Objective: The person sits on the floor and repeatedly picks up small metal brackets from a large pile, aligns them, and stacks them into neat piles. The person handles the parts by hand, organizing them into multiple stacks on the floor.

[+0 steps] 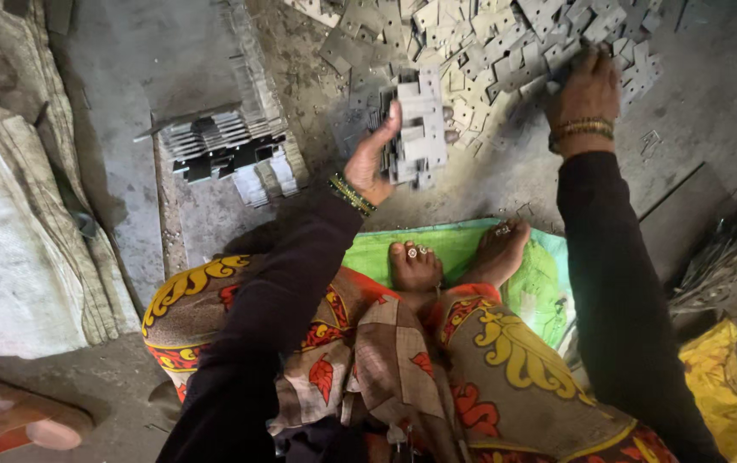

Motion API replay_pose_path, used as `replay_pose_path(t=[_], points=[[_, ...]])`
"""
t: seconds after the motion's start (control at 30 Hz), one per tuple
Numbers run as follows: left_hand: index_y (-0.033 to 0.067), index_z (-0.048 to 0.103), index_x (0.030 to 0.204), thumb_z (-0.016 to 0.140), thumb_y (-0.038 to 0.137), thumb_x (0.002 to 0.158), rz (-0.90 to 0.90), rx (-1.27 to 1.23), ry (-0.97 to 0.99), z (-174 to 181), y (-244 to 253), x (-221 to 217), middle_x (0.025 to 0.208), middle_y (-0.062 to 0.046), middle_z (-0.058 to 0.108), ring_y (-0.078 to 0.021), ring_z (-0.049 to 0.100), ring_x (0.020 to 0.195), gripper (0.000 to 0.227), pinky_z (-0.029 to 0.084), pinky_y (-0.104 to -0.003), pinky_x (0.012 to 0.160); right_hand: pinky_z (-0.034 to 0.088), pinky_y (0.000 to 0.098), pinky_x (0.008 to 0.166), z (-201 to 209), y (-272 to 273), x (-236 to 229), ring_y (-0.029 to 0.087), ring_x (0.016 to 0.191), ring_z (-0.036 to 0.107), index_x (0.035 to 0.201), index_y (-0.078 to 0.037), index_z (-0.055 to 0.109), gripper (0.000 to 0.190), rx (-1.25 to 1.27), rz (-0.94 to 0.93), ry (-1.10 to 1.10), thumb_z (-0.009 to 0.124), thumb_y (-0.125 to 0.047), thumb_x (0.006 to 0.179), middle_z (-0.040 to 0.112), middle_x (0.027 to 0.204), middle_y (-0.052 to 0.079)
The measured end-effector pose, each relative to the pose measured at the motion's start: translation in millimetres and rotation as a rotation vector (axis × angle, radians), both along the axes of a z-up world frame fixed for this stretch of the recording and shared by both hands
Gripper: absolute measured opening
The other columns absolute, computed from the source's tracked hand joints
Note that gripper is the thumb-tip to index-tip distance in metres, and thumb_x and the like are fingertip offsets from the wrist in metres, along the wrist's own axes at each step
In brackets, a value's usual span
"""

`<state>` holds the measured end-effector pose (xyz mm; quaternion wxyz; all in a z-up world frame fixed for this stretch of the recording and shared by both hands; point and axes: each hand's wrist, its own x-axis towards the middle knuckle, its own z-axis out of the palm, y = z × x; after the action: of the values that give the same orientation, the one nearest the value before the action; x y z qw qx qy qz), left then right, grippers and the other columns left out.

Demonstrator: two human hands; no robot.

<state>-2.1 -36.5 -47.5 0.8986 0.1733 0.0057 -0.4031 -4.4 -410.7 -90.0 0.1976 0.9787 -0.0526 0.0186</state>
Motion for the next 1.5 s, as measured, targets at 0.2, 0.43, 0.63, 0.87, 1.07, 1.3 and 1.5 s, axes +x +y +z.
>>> replay_pose_path(t=[0.2,0.43,0.63,0.87,1.07,1.3,1.5], points=[[0.0047,0.049,0.148,0.07,0.051,0.095,-0.028,0.079,0.071,-4.0,-3.9,-3.0,0.137,-0.015,0.066,-0.0344,0.068,0.124,0.073,0.058,-0.047,0.103,0.059,0.048,0.075,-14.1,-30.9,-17.9,0.038,0.097,0.07,0.138,0.002,0.057,0.035,0.09,-0.089,0.142,0.064,-0.015,0.11,0.07,0.112,0.022],[0.0068,0.06,0.135,0.077,0.037,0.095,0.193,0.303,0.176,-15.3,-9.6,-13.6,0.123,-0.008,0.067,-0.0214,0.069,0.104,0.052,0.059,-0.043,0.087,0.054,0.0494,0.083,54.3,35.4,-31.7,0.043,0.103,0.064,0.142,0.0,0.053,0.056,0.874,0.181,0.028,0.072,-0.027,0.098,0.06,0.126,0.027],[0.0047,0.05,0.145,0.068,0.047,0.097,0.077,0.038,0.115,-6.1,-4.2,-10.9,0.134,-0.015,0.066,-0.0339,0.068,0.121,0.067,0.06,-0.05,0.099,0.05,0.0541,0.091,3.3,-65.7,-6.3,0.051,0.114,0.058,0.146,0.001,0.048,0.079,0.427,-0.5,0.012,0.084,-0.04,0.089,0.048,0.143,0.035],[0.0006,0.043,0.154,0.066,0.049,0.101,0.005,0.105,0.006,6.4,-3.8,-7.0,0.145,-0.02,0.059,-0.037,0.06,0.133,0.075,0.055,-0.053,0.11,0.054,0.0494,0.098,-10.5,-24.3,-61.4,0.048,0.126,0.057,0.145,-0.016,0.059,0.066,0.577,-0.256,0.108,0.076,-0.007,0.083,0.046,0.157,0.024],[0.0036,0.04,0.154,0.048,0.069,0.096,-0.007,-0.201,0.114,16.5,1.5,-4.7,0.15,-0.021,0.053,-0.0433,0.059,0.136,0.088,0.053,-0.057,0.112,0.053,0.0463,0.109,41.7,9.5,-87.6,0.044,0.133,0.06,0.141,-0.01,0.062,0.067,0.593,0.104,0.008,0.08,0.005,0.078,0.052,0.154,0.019],[0.0066,0.037,0.154,0.065,0.057,0.096,-0.061,-0.115,-0.012,24.4,0.2,-1.1,0.149,-0.021,0.054,-0.04,0.058,0.136,0.082,0.054,-0.055,0.112,0.053,0.048,0.094,17.9,-10.9,-105.4,0.044,0.107,0.065,0.139,-0.001,0.055,0.076,0.642,-0.19,0.127,0.087,-0.007,0.071,0.069,0.126,0.019],[-0.0026,0.057,0.135,0.079,0.041,0.089,-0.041,0.146,0.073,14.8,-1.4,-10.1,0.122,-0.017,0.073,-0.0315,0.075,0.11,0.067,0.066,-0.046,0.089,0.059,0.0408,0.081,30.2,15.3,-103.7,0.027,0.091,0.075,0.117,-0.008,0.069,0.04,0.827,-0.407,0.186,0.086,-0.009,0.08,0.076,0.108,0.014]])
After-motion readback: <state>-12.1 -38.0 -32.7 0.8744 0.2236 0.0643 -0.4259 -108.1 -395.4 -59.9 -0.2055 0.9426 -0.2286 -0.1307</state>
